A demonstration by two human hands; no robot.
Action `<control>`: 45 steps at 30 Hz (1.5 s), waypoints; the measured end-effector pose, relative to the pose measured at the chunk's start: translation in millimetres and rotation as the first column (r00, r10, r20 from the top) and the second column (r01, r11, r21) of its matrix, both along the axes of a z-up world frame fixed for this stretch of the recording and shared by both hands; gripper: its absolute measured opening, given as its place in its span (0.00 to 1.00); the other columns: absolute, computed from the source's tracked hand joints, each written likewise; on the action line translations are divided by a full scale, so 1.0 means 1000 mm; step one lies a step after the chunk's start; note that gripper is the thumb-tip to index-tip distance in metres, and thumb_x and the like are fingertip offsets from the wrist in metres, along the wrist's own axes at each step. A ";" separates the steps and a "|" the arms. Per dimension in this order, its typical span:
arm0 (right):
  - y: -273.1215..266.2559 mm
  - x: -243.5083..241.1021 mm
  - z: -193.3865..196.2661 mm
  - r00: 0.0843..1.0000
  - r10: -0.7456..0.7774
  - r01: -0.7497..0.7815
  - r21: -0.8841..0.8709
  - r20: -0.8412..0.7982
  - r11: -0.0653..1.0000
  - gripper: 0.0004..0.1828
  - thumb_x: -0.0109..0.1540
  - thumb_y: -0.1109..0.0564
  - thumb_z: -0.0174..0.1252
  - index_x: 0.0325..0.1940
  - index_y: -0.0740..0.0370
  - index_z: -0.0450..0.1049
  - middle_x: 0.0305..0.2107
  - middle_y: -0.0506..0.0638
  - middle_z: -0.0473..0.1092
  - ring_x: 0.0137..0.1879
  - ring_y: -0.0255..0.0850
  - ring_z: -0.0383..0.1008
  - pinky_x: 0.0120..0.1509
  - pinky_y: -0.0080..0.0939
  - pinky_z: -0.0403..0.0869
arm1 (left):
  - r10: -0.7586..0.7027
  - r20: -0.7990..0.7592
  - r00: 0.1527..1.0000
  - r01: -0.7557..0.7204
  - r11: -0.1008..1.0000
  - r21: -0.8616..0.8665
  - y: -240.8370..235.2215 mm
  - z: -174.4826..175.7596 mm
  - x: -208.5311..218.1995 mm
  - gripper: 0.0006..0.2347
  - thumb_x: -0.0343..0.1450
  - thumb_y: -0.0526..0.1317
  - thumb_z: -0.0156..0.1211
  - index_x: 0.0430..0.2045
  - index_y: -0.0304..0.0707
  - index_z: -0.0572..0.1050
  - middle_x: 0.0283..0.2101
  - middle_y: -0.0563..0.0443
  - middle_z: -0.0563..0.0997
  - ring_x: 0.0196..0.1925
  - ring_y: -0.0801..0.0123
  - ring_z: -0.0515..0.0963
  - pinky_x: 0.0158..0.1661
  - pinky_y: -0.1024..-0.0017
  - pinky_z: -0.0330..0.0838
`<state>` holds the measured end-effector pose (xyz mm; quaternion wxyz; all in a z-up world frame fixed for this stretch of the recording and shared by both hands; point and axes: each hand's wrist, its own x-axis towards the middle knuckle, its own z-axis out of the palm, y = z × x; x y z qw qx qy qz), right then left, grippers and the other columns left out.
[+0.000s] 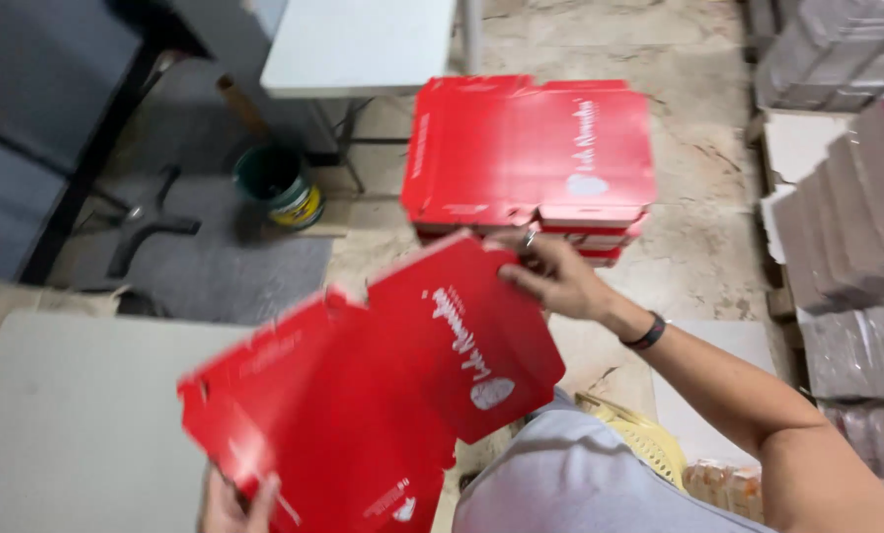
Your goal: A person is manually folding red cardboard templates into boxes and stacking them on a white table.
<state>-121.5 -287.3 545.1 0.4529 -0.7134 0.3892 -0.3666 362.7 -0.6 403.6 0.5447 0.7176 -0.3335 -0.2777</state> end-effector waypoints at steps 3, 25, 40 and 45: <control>-0.048 -0.065 0.016 0.972 -0.210 0.210 0.017 0.105 0.978 0.20 0.64 0.55 0.64 0.61 0.60 0.75 0.34 0.55 0.76 0.40 0.40 0.76 0.40 0.44 0.79 | -0.151 0.001 0.988 0.151 0.988 -0.003 -0.159 0.129 -0.090 0.38 0.62 0.26 0.69 0.71 0.35 0.60 0.61 0.32 0.73 0.64 0.47 0.73 0.61 0.56 0.69; -0.230 -0.227 -0.045 0.850 -0.487 0.526 0.273 -0.201 0.805 0.33 0.73 0.37 0.47 0.72 0.64 0.66 0.60 0.65 0.68 0.67 0.57 0.68 0.66 0.54 0.72 | -0.669 -0.045 0.742 0.637 0.684 0.356 -0.448 0.195 -0.223 0.50 0.61 0.40 0.70 0.73 0.23 0.40 0.75 0.18 0.46 0.74 0.22 0.46 0.66 0.31 0.48; -0.246 -0.203 -0.087 0.818 -0.574 0.573 0.036 0.043 0.819 0.17 0.73 0.52 0.49 0.59 0.63 0.76 0.54 0.53 0.75 0.61 0.38 0.73 0.65 0.35 0.70 | -0.558 0.038 0.829 0.339 0.556 0.759 -0.413 0.195 -0.265 0.47 0.56 0.48 0.73 0.74 0.57 0.53 0.60 0.53 0.79 0.60 0.62 0.78 0.59 0.61 0.69; -0.246 -0.201 -0.087 0.798 -0.602 0.602 0.007 0.026 0.799 0.14 0.72 0.56 0.52 0.55 0.65 0.78 0.52 0.53 0.76 0.59 0.38 0.74 0.65 0.36 0.70 | -0.498 -0.031 0.867 0.364 0.588 0.723 -0.413 0.193 -0.268 0.43 0.56 0.44 0.75 0.70 0.49 0.59 0.59 0.52 0.79 0.59 0.63 0.80 0.58 0.61 0.71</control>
